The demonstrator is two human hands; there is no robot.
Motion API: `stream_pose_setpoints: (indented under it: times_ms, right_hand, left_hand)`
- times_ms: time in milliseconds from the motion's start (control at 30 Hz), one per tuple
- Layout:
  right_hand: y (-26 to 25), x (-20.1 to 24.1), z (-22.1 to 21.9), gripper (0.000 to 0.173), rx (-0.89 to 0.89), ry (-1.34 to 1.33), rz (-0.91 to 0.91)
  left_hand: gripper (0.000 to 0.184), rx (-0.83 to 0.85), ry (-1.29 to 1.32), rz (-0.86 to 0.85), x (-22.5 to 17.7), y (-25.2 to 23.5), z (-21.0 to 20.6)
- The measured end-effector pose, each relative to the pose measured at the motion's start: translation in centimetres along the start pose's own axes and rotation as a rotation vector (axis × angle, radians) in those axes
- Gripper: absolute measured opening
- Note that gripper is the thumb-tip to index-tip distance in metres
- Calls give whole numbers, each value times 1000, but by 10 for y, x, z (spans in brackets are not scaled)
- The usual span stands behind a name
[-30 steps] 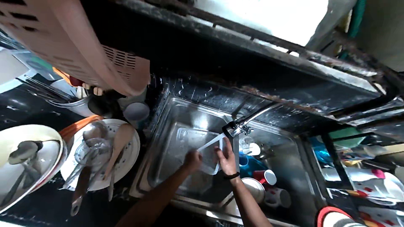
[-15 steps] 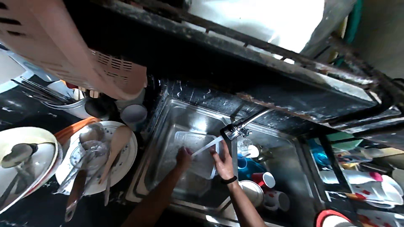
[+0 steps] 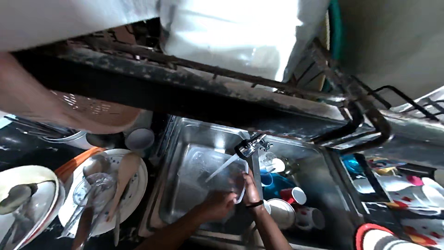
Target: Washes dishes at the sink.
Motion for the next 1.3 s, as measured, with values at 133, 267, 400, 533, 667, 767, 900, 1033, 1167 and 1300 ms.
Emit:
stream_pose_setpoints:
  times_ms: [133, 267, 400, 533, 667, 767, 900, 1033, 1167, 1300]
  right_hand:
    - [1, 5, 17, 49, 21, -236, -218]
    - [-8, 5, 3, 64, -36, -419, -282]
    - [-17, 25, -21, 50, 77, -121, -181]
    - [-37, 69, 3, 49, -246, 483, 150]
    - [-71, 110, 46, 60, -360, 775, -89]
    - [-114, 95, 73, 46, -361, 823, -81]
    - [-101, 111, 56, 42, -329, 853, -215]
    - [-125, 84, 74, 40, -443, 760, -128]
    - [-128, 73, 85, 40, -371, 600, -25]
    - [-83, 90, 62, 47, -261, 601, 40]
  left_hand:
    - [41, -50, -257, 345, 33, 49, 22]
    - [44, -35, -118, 380, 16, 66, 70]
    - [40, -354, 482, 330, 16, 35, 61]
    - [25, -532, 1163, 282, 17, 2, 52]
    - [14, -403, 1240, 202, 8, -29, 56]
    - [26, -243, 622, 290, -5, -38, 62]
    - [40, -42, -6, 440, -8, -23, 56]
    - [40, -7, -224, 483, -9, 20, 42]
    - [41, 47, -281, 531, -16, 42, 37]
    - [37, -98, -343, 490, -18, 46, 24]
Point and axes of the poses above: each hand's wrist, its own y-axis away from the middle knuckle, its own z-axis out of the back of the hand, x = y × z, the point moved 1 cm from there along -y, towards the middle knuckle, and after that the axes turned 13 degrees about x, right-handed, at the moved point
